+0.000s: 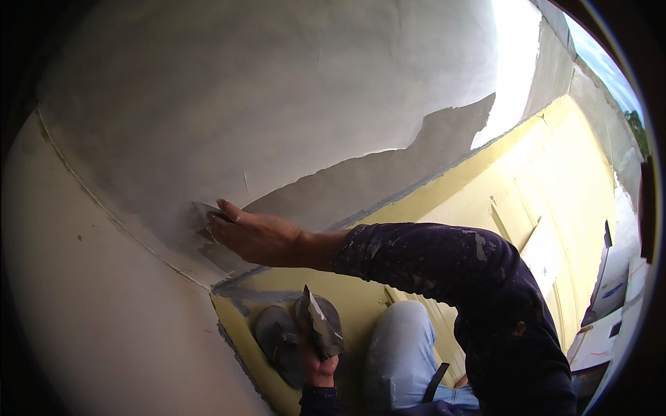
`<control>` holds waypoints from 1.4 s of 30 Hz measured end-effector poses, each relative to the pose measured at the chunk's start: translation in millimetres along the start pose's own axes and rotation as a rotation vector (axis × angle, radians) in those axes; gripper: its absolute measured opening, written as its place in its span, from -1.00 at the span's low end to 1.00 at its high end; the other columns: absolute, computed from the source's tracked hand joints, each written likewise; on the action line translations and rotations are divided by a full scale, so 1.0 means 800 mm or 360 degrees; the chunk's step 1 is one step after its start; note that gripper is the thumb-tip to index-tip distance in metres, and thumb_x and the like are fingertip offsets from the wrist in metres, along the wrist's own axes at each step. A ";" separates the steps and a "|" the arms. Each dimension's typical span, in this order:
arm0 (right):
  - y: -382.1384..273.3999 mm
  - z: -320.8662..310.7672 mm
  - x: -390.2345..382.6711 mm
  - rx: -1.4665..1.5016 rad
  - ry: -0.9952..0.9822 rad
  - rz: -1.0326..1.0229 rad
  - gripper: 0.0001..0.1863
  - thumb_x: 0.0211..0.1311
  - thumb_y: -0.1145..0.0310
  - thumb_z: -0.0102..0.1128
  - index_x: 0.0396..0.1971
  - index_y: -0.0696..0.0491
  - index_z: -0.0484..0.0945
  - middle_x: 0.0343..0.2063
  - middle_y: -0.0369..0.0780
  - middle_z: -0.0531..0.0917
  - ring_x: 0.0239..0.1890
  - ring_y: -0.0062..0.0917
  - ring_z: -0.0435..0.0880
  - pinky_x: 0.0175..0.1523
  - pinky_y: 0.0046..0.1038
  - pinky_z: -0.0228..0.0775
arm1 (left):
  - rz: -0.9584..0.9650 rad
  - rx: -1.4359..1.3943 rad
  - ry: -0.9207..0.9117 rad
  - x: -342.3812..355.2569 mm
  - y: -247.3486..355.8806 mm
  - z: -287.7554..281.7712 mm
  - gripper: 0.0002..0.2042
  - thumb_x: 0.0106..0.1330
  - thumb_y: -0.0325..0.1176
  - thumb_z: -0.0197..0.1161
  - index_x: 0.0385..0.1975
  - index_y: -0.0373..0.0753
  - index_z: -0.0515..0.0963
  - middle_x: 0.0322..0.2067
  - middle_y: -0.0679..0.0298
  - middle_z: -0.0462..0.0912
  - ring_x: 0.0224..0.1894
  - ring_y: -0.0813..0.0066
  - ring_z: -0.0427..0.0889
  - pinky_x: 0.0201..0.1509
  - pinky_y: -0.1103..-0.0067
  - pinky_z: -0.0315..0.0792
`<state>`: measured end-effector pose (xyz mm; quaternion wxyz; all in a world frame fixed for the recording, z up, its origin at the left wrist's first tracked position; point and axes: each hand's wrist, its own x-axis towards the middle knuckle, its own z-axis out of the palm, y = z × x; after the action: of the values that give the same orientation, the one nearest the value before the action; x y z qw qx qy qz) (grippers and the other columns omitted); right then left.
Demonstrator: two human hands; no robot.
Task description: The person scoops plaster from a hawk and applies it to a wall using a trowel, smoothing the surface in repeated strokes. The person works on a section of wall near a corner, periodically reloading the trowel from the hawk.
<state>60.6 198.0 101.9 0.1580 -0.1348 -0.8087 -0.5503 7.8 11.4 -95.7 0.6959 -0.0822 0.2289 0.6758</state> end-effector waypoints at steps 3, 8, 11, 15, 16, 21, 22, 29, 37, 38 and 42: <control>0.035 0.019 -0.069 0.0264 0.0073 0.0147 -0.59 0.23 0.22 0.23 0.09 -0.08 0.58 0.07 -0.35 0.53 0.36 -0.42 0.31 0.55 -0.01 -0.02 | -0.0072 -0.0056 0.0101 -0.001 0.000 0.007 -0.70 0.55 -0.16 -0.04 -0.09 -0.17 0.60 -0.32 0.26 0.75 -0.47 0.43 0.70 -0.51 0.53 0.58; 0.097 0.042 -0.207 0.0374 -0.0048 0.0390 -0.49 0.28 0.22 0.18 0.25 -0.35 0.45 0.24 -0.57 0.46 0.42 -0.55 0.25 0.56 0.11 -0.10 | -0.0120 -0.0074 0.0261 0.001 -0.001 0.012 -0.65 0.55 -0.09 -0.04 -0.11 -0.17 0.62 -0.39 0.25 0.76 -0.62 0.38 0.66 -0.64 0.52 0.52; 0.121 0.055 -0.283 0.0187 -0.0318 0.0516 -0.36 0.25 0.11 0.16 0.33 -0.64 0.28 0.39 -0.72 0.27 0.49 -0.65 0.14 0.60 0.13 -0.36 | -0.0327 -0.0280 -0.0275 0.006 0.006 -0.010 -0.64 0.56 -0.13 -0.03 0.15 -0.21 0.49 -0.01 0.19 0.63 -0.08 0.30 0.60 0.01 0.41 0.45; 0.136 0.077 -0.379 0.0239 -0.0420 0.0693 -0.37 0.29 0.16 0.11 0.33 -0.67 0.26 0.42 -0.73 0.21 0.49 -0.64 0.12 0.61 0.09 -0.40 | -0.0368 -0.0220 -0.0592 0.016 0.015 -0.039 -0.61 0.56 -0.14 -0.02 0.23 -0.21 0.46 0.10 0.18 0.63 0.07 0.27 0.65 0.21 0.38 0.53; 0.136 0.082 -0.401 0.0166 -0.0475 0.0728 -0.37 0.29 0.17 0.11 0.34 -0.67 0.26 0.42 -0.71 0.22 0.49 -0.64 0.13 0.61 0.08 -0.39 | -0.0325 -0.0164 -0.0597 0.017 0.016 -0.040 -0.61 0.57 -0.15 -0.03 0.22 -0.22 0.46 0.08 0.18 0.64 0.04 0.28 0.67 0.17 0.39 0.55; 0.118 0.088 -0.471 0.0222 -0.0668 0.1088 -0.31 0.30 0.38 0.11 0.39 -0.52 0.27 0.41 -0.55 0.29 0.49 -0.54 0.15 0.59 0.00 -0.26 | -0.0209 -0.0114 -0.0369 0.010 0.012 -0.026 -0.63 0.57 -0.19 -0.01 0.21 -0.25 0.47 0.08 0.18 0.64 0.04 0.28 0.67 0.16 0.41 0.55; 0.106 0.083 -0.471 0.0301 -0.0813 0.1223 -0.30 0.30 0.42 0.11 0.39 -0.49 0.28 0.41 -0.52 0.30 0.49 -0.51 0.15 0.58 -0.02 -0.23 | -0.0202 -0.0150 -0.0281 0.009 0.009 -0.022 -0.63 0.57 -0.20 -0.01 0.21 -0.26 0.47 0.09 0.18 0.63 0.05 0.28 0.66 0.17 0.40 0.54; -0.024 -0.055 -0.348 0.1907 -0.0229 0.1491 -0.36 0.20 0.52 0.22 0.31 -0.18 0.45 0.29 -0.22 0.44 0.30 -0.23 0.43 0.39 -0.13 0.25 | -0.0544 -0.0214 -0.0482 0.002 -0.005 -0.004 -0.64 0.55 -0.22 0.02 0.20 -0.28 0.46 0.09 0.14 0.64 0.10 0.26 0.64 0.23 0.39 0.51; -0.080 -0.139 -0.251 0.2236 -0.0224 0.0591 -0.33 0.16 0.35 0.28 0.31 -0.44 0.44 0.31 -0.33 0.38 0.36 -0.34 0.33 0.42 -0.08 0.15 | 0.0066 0.1207 -0.0376 -0.047 -0.007 0.018 -0.56 0.46 -0.18 0.03 0.18 -0.36 0.45 -0.02 0.20 0.62 -0.05 0.42 0.64 0.00 0.50 0.54; -0.077 -0.129 -0.259 0.2169 -0.0265 0.0668 -0.33 0.16 0.35 0.28 0.30 -0.44 0.45 0.30 -0.32 0.39 0.36 -0.33 0.33 0.40 -0.09 0.17 | 0.0071 0.1350 -0.0251 -0.045 -0.006 0.015 -0.58 0.49 -0.14 0.00 0.17 -0.32 0.46 -0.06 0.19 0.64 -0.12 0.40 0.67 -0.08 0.49 0.58; -0.062 -0.075 -0.304 0.1810 -0.0689 0.0758 -0.42 0.12 0.50 0.30 0.18 -0.25 0.57 0.20 -0.26 0.48 0.26 -0.32 0.42 0.31 -0.18 0.29 | -0.0124 0.0576 -0.0159 -0.028 0.016 -0.003 -0.60 0.57 -0.02 -0.08 0.02 -0.24 0.48 -0.35 0.26 0.64 -0.48 0.42 0.66 -0.46 0.53 0.50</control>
<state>269.7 113.7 -17.7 0.1559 -0.3134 -0.9352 0.0530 -4.7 -8.5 -85.5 0.7355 0.0691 0.3085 0.5992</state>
